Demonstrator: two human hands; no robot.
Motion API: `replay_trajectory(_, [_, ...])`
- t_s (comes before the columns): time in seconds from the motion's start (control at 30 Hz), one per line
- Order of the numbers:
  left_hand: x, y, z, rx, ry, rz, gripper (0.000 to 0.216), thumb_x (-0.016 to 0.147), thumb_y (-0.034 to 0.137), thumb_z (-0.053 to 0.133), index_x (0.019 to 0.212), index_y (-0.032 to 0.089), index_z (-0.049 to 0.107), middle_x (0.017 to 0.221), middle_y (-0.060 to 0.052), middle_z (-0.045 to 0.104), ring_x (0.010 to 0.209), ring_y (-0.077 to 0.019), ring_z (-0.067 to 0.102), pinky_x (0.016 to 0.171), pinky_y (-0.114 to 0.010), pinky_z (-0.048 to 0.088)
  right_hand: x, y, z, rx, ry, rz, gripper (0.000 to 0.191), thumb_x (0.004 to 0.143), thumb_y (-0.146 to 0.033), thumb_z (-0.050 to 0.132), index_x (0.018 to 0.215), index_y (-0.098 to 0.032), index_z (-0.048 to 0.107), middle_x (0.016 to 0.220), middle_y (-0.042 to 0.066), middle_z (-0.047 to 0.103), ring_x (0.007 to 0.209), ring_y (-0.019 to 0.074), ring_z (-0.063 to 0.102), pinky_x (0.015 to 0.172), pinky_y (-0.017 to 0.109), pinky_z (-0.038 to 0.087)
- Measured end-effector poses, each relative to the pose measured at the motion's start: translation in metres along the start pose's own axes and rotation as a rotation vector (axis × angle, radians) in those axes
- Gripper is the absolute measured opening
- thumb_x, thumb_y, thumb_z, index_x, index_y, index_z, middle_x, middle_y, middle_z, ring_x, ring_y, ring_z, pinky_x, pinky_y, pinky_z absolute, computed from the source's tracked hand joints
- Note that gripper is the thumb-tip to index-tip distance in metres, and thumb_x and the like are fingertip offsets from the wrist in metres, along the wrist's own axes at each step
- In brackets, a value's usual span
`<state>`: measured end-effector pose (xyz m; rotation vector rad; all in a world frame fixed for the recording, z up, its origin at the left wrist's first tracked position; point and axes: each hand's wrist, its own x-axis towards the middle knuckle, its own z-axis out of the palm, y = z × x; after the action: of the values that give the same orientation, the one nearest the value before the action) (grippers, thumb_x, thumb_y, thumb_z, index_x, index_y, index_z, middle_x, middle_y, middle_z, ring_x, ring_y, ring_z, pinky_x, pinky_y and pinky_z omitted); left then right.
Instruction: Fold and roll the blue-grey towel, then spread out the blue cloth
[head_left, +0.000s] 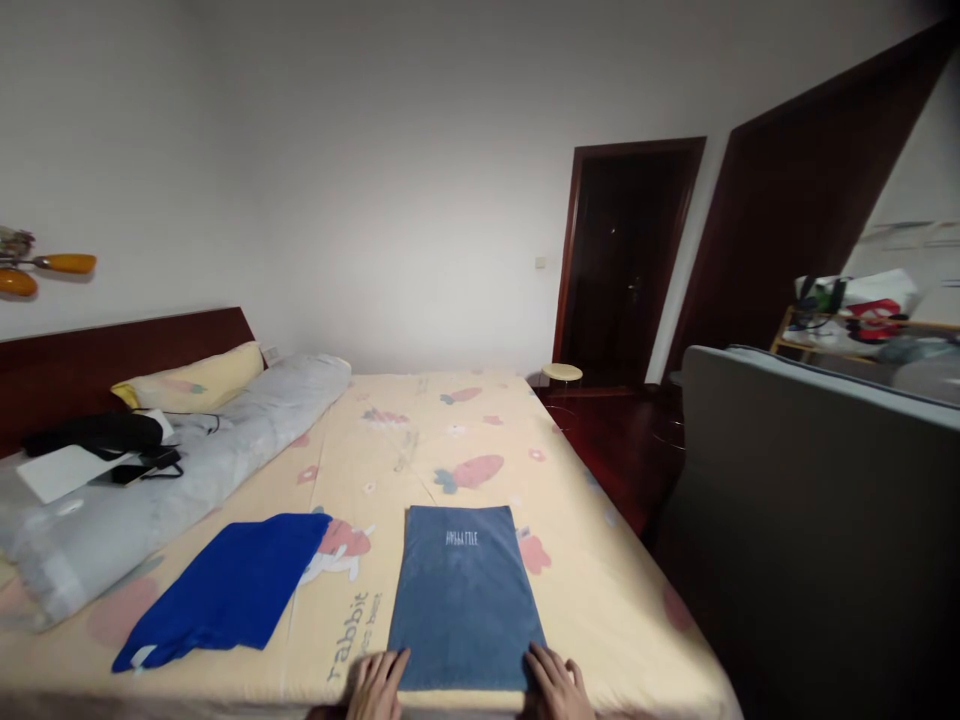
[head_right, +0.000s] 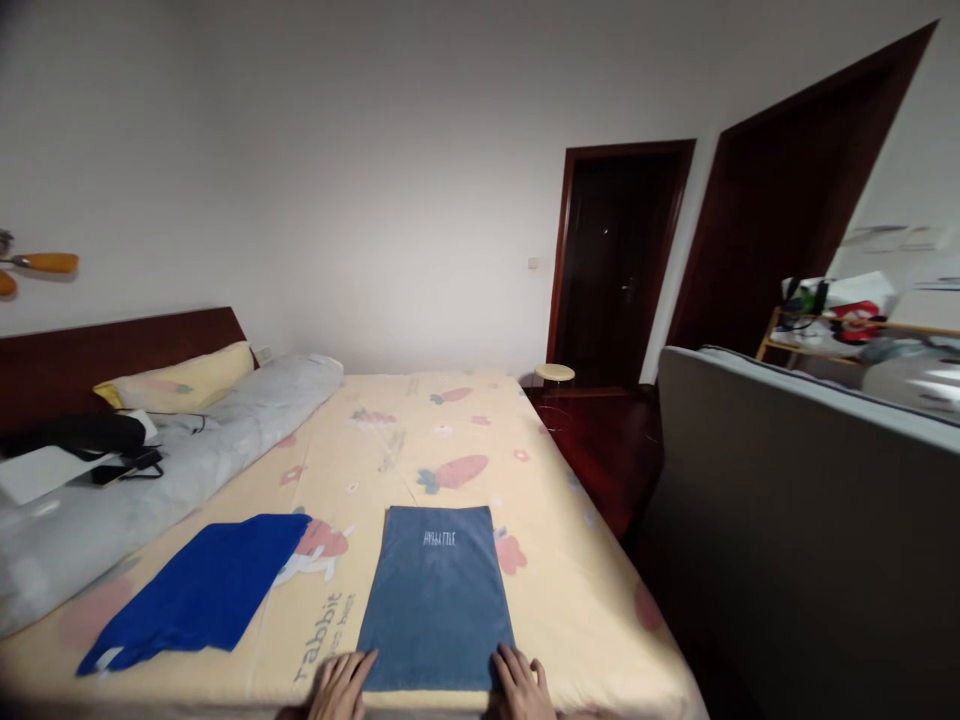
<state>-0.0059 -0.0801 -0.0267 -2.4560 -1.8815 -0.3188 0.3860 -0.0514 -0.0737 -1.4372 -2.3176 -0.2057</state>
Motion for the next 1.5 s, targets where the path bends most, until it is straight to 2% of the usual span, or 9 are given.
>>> replay_trajectory(0.17, [0.006,0.010,-0.003,-0.017,-0.070,-0.075,0.058,0.073,0.005,0.044,0.123,0.031,0.058,0.124,0.000,0.067,0.118,-0.0190,0.056,0.106,-0.037,0.038,0.004,-0.004,-0.009,-0.029,0.009,-0.053,0.065,0.066,-0.001,0.043,0.124,-0.027,0.057,0.122,0.003,0.067,0.105,0.0214,0.063,0.090,0.037,0.043])
replay_trajectory(0.37, [0.006,0.013,-0.002,-0.032,0.035,-0.103,0.053,0.075,0.000,0.041,0.113,0.029,0.065,0.106,0.000,0.072,0.103,-0.0176,0.062,0.101,-0.038,0.042,0.005,-0.002,-0.008,-0.001,0.009,-0.033,0.061,0.066,-0.002,0.045,0.120,-0.027,0.058,0.120,0.002,0.068,0.104,0.0206,0.062,0.093,0.036,0.038])
replay_trajectory(0.5, [0.001,0.015,0.002,-0.034,0.093,-0.098,0.056,0.076,-0.003,0.039,0.111,0.030,0.066,0.098,0.001,0.074,0.095,-0.0162,0.065,0.096,-0.036,0.045,-0.001,-0.003,0.002,0.031,-0.013,0.001,0.056,0.073,-0.008,0.048,0.124,-0.028,0.057,0.125,0.002,0.066,0.106,0.0209,0.062,0.091,0.035,0.040])
replay_trajectory(0.73, [-0.005,0.022,0.002,-0.031,0.131,-0.146,0.055,0.077,-0.002,0.040,0.113,0.029,0.066,0.105,0.001,0.075,0.098,-0.0166,0.065,0.093,-0.035,0.047,-0.011,-0.006,0.011,0.098,-0.054,0.137,0.049,0.084,-0.017,0.042,0.128,-0.034,0.055,0.131,-0.001,0.062,0.113,0.0204,0.061,0.090,0.036,0.044])
replay_trajectory(0.87, [-0.005,0.024,-0.003,-0.023,0.131,-0.141,0.055,0.079,-0.002,0.037,0.114,0.029,0.065,0.109,0.000,0.074,0.100,-0.0163,0.065,0.095,-0.036,0.047,-0.013,-0.012,0.012,0.147,-0.017,0.221,0.045,0.087,-0.024,0.043,0.128,-0.038,0.053,0.133,-0.001,0.060,0.118,0.0204,0.058,0.091,0.037,0.044])
replay_trajectory(1.07, [-0.001,0.022,-0.008,-0.087,0.055,-0.178,0.054,0.080,-0.001,0.035,0.114,0.027,0.065,0.110,-0.001,0.072,0.105,-0.0149,0.062,0.099,-0.035,0.043,-0.011,-0.018,0.014,0.161,0.042,0.266,0.041,0.085,-0.025,0.047,0.124,-0.035,0.058,0.131,-0.001,0.062,0.115,0.0186,0.060,0.087,0.033,0.046])
replay_trajectory(1.23, [0.001,0.014,-0.008,-0.074,0.010,-0.134,0.054,0.078,-0.001,0.037,0.116,0.029,0.062,0.111,-0.001,0.070,0.108,-0.0151,0.059,0.103,-0.036,0.040,-0.007,-0.009,0.008,0.179,0.025,0.236,0.040,0.083,-0.023,0.047,0.119,-0.035,0.062,0.127,-0.002,0.064,0.113,0.0180,0.061,0.084,0.031,0.046])
replay_trajectory(1.4, [0.001,0.010,-0.016,-0.125,0.045,-0.125,0.046,0.080,0.000,0.039,0.104,0.029,0.066,0.103,0.001,0.071,0.099,-0.0152,0.061,0.094,-0.033,0.045,-0.003,-0.005,0.000,0.202,0.022,0.205,0.045,0.081,-0.019,0.043,0.116,-0.038,0.063,0.123,-0.002,0.067,0.109,0.0203,0.064,0.084,0.035,0.046])
replay_trajectory(1.5, [0.000,0.011,-0.026,-0.133,0.078,-0.071,0.042,0.080,0.000,0.041,0.098,0.028,0.067,0.098,0.001,0.071,0.093,-0.0151,0.062,0.088,-0.031,0.047,-0.003,-0.003,-0.005,0.209,0.023,0.182,0.046,0.080,-0.016,0.042,0.115,-0.037,0.064,0.122,0.000,0.067,0.108,0.0208,0.064,0.084,0.036,0.046])
